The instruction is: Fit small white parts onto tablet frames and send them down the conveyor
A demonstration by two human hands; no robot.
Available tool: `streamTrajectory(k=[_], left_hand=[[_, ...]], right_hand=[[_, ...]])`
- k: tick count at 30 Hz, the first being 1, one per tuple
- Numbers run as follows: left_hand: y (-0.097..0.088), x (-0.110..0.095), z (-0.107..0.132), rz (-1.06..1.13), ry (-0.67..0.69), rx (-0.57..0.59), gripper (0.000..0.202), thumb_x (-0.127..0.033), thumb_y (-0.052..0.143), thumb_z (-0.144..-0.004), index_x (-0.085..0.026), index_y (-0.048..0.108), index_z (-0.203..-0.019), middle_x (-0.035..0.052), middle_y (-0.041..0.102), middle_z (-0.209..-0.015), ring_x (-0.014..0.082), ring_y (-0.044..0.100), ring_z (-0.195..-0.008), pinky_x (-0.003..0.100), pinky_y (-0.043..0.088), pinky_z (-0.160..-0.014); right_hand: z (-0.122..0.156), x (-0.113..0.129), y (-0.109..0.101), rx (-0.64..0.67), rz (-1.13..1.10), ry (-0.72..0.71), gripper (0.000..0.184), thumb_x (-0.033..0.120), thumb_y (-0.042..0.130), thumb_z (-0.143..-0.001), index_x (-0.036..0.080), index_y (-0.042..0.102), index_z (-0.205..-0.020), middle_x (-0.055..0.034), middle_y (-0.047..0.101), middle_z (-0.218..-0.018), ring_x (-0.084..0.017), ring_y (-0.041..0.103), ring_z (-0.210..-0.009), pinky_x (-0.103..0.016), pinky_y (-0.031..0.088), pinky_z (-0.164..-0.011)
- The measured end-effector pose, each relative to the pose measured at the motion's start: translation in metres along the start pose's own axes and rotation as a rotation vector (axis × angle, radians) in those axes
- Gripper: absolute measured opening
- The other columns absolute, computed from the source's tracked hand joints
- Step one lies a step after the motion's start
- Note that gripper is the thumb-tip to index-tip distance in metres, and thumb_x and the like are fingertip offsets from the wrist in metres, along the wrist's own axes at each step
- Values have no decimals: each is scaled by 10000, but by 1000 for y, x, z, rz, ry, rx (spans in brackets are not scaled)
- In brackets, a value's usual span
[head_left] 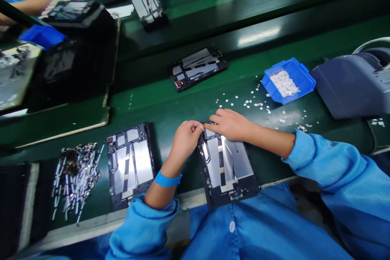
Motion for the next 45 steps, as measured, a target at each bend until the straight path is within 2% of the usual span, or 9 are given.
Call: streamTrajectory(k=[9,13,15,22,27,36,40,42,45], left_hand=[[1,-5,11,-58,76,-121,61,-242,581,-916,-221,618,-872,28,617,-845,225,565,-870,339,419,-776],[2,14,14,75,-57,-201,225,-257,627,-887,-220,568,-1102,-35,494,-797,176,535,-756,296,403,-703],[3,20,13,122,-107,-214,253,-252,641,-866,-216,554,-1100,-47,475,-789,161,519,-731,286,391,-683],[7,18,3,139,-115,-119,191,-253,646,-841,-212,547,-999,-57,451,-744,157,490,-699,287,358,-638],[6,16,5,141,-98,-87,234,-199,645,-793,-210,558,-1010,-52,470,-757,161,502,-713,285,358,-636],[8,15,1,122,-51,-52,239,-194,650,-825,-192,592,-1056,-28,522,-813,166,528,-742,288,406,-679],[-1,8,18,-4,63,-108,289,-236,654,-879,-197,628,-1164,37,622,-940,223,604,-896,344,470,-813],[-7,-2,33,-176,163,-169,331,-252,599,-940,-221,643,-1266,95,659,-1103,280,603,-1045,405,461,-913],[-1,-15,49,-461,261,-139,422,-219,494,-992,-275,634,-1386,137,654,-1262,337,576,-1109,454,435,-897]], right_hand=[[0,0,0,15,-11,-2,321,138,481,-1041,199,660,-1301,-105,666,-1058,-247,464,-936,-354,301,-714],[1,1,-2,15,13,-3,320,158,491,-1044,195,651,-1318,-105,666,-1070,-248,462,-943,-354,300,-714],[1,2,-1,19,28,-8,320,166,503,-1039,196,649,-1323,-102,668,-1077,-248,459,-939,-355,295,-710],[3,-1,1,6,49,-10,345,124,494,-1014,197,646,-1315,-97,667,-1090,-246,448,-920,-364,280,-707],[-1,1,0,57,77,-2,481,107,470,-1010,254,549,-1461,-99,649,-1039,-250,449,-907,-352,273,-708],[-9,0,3,137,76,0,409,124,492,-1005,244,603,-1380,-104,661,-1031,-264,492,-940,-329,312,-699],[3,-11,-2,46,-5,62,399,93,467,-1004,152,619,-1369,-124,684,-1152,-245,535,-972,-353,418,-829],[16,-18,-6,-44,-52,127,454,83,437,-1013,115,567,-1446,-145,675,-1259,-242,555,-1034,-374,442,-911],[33,-22,-3,-107,-77,201,439,131,443,-1035,146,592,-1448,-147,681,-1302,-258,568,-1100,-415,454,-960]])
Point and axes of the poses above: each hand's wrist, its own z-axis away from the middle knuckle, its own y-axis out of the palm, x = y × z, the point moved 10 cm from there along -z, towards the middle knuckle
